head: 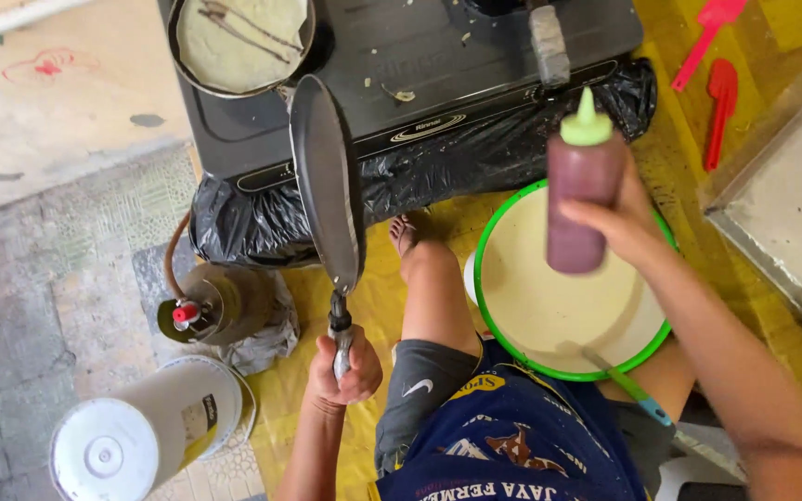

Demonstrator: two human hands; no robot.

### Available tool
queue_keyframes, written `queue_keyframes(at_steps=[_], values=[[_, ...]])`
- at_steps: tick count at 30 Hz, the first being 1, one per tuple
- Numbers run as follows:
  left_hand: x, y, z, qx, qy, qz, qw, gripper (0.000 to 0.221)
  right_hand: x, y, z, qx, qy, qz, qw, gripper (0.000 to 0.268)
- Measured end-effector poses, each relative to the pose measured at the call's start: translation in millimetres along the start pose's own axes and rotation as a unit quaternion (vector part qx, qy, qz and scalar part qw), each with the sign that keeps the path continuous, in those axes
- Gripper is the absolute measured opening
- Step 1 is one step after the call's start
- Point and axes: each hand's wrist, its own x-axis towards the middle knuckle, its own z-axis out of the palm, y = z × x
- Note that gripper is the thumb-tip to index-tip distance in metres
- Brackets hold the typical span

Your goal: The person is preparing a large batch of crepes by pouring batter into multiple pans, cooking them on a gas stove, and stacking the finished crepes.

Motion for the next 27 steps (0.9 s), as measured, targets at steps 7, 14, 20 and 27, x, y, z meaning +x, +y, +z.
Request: queue_keyframes(at_steps=[7, 14, 20, 27], values=[[5, 1, 13, 0.143, 0.045, -0.039, 0.988, 0.033, -94, -33, -27, -0.195, 0.005, 0.115, 0.974, 0.096], [60, -45, 35, 0.597, 0.382, -0.215, 0.672, 0.034, -98, -88, -19, -0.519, -0.176, 0.207, 0.810, 0.092], [74, -106, -44, 0.603, 0.292, -0.315, 0.673, 0.044, -78, -36, -26, -0.653, -0.307, 0.251, 0.645, 0.082], [83, -117, -56, 0.569, 0.280, -0.336, 0.696, 0.063, -88, -113, 4, -0.629, -0.353, 0.332, 0.608, 0.072]])
